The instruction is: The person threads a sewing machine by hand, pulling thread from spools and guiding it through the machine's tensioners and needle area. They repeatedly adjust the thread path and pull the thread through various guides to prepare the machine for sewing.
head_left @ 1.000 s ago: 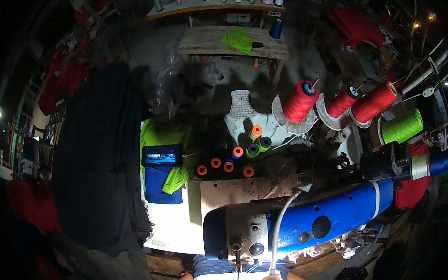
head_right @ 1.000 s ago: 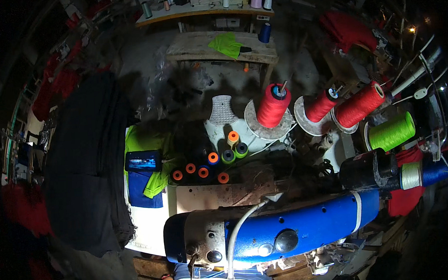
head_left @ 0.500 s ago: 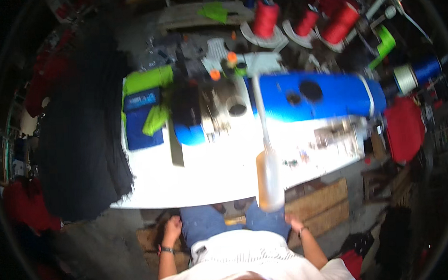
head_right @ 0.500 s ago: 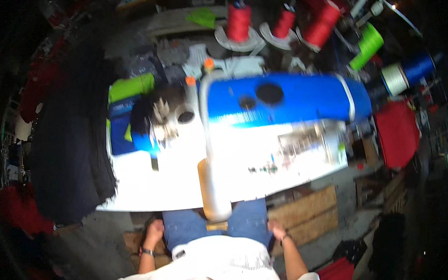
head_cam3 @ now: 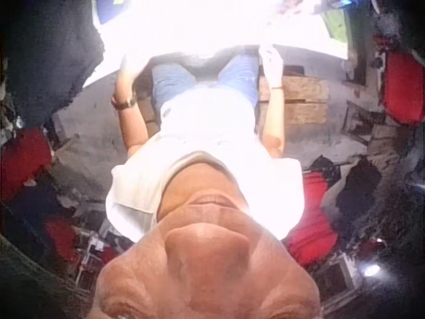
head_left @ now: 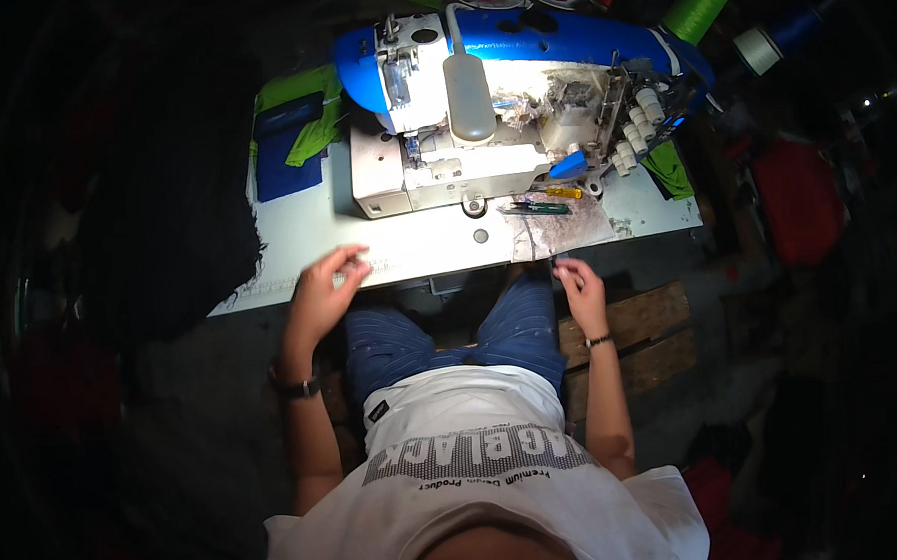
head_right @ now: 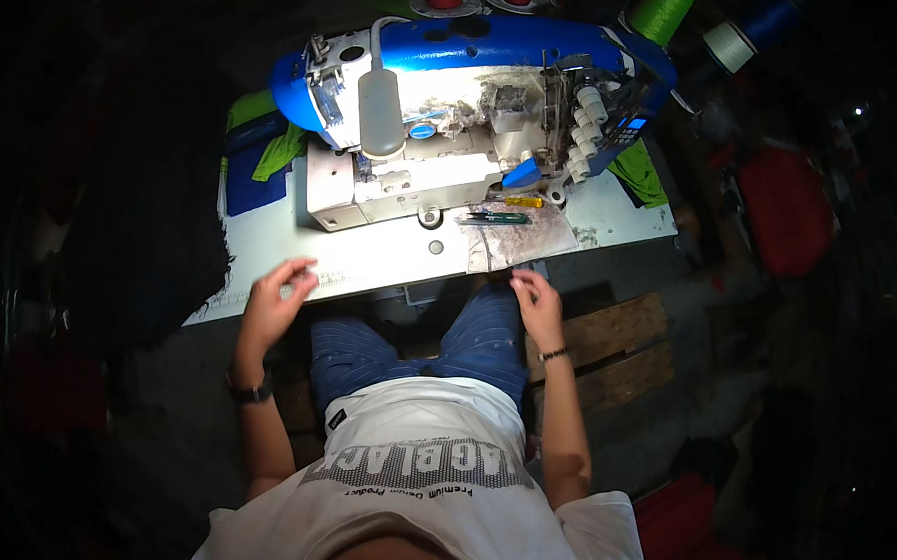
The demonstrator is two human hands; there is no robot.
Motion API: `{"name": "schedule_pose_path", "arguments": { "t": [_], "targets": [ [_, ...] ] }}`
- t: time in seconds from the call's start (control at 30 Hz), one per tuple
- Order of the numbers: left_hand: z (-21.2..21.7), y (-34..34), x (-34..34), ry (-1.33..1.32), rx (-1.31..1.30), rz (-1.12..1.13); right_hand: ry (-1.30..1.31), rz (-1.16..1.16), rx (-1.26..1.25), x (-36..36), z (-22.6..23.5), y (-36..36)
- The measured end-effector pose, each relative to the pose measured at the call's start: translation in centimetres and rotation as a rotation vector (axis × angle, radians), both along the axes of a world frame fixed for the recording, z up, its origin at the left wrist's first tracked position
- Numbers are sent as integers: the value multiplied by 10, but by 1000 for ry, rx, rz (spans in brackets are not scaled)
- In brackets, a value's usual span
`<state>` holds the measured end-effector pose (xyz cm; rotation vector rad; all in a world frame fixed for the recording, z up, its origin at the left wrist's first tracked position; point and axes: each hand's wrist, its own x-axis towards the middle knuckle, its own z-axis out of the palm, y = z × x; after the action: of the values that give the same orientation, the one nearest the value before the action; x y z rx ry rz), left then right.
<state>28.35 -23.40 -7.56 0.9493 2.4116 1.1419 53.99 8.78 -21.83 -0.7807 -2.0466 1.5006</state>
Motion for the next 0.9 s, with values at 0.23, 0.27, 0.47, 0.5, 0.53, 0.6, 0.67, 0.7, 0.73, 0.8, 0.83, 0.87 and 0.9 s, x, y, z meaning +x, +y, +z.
{"name": "schedule_pose_path", "arguments": {
  "t": [0.23, 0.27, 0.47, 0.5, 0.53, 0.6, 0.67, 0.7, 0.73, 0.8, 0.83, 0.87, 0.9],
  "targets": [
    [-26, 47, -39, 359, 207, 138, 137, 84, 285, -76, 82, -2],
    [-50, 46, -47, 449, 214, 147, 155, 96, 310, -81, 80, 0],
    [-85, 45, -51, 477, 270, 302, 96, 61, 340, -80, 74, 11],
    [-89, 44, -50, 480, 270, 307, 94, 60, 332, -79, 71, 11],
    [-93, 43, -51, 484, 271, 313, 49, 44, 350, -79, 69, 11],
    [-98, 40, -51, 461, 272, 329, -34, 17, 393, -84, 68, 15],
    [-101, 39, -52, 409, 275, 350, -51, -54, 492, -80, 57, 24],
    [-103, 38, -58, 480, 239, 371, -49, -72, 542, -85, 50, 31],
    [-110, 34, -63, 545, 190, 388, -71, -92, 602, -85, 45, 37],
    [-130, 22, -72, 556, 70, 437, -88, -136, 649, -90, 36, 42],
    [-146, 15, -76, 562, 32, 446, -119, -154, 669, -91, 36, 43],
    [-161, 6, -77, 568, -6, 455, -133, -139, 709, -92, 27, 45],
    [-165, 4, -73, 574, -95, 446, -121, -150, 695, -90, 21, 44]
  ]
}}
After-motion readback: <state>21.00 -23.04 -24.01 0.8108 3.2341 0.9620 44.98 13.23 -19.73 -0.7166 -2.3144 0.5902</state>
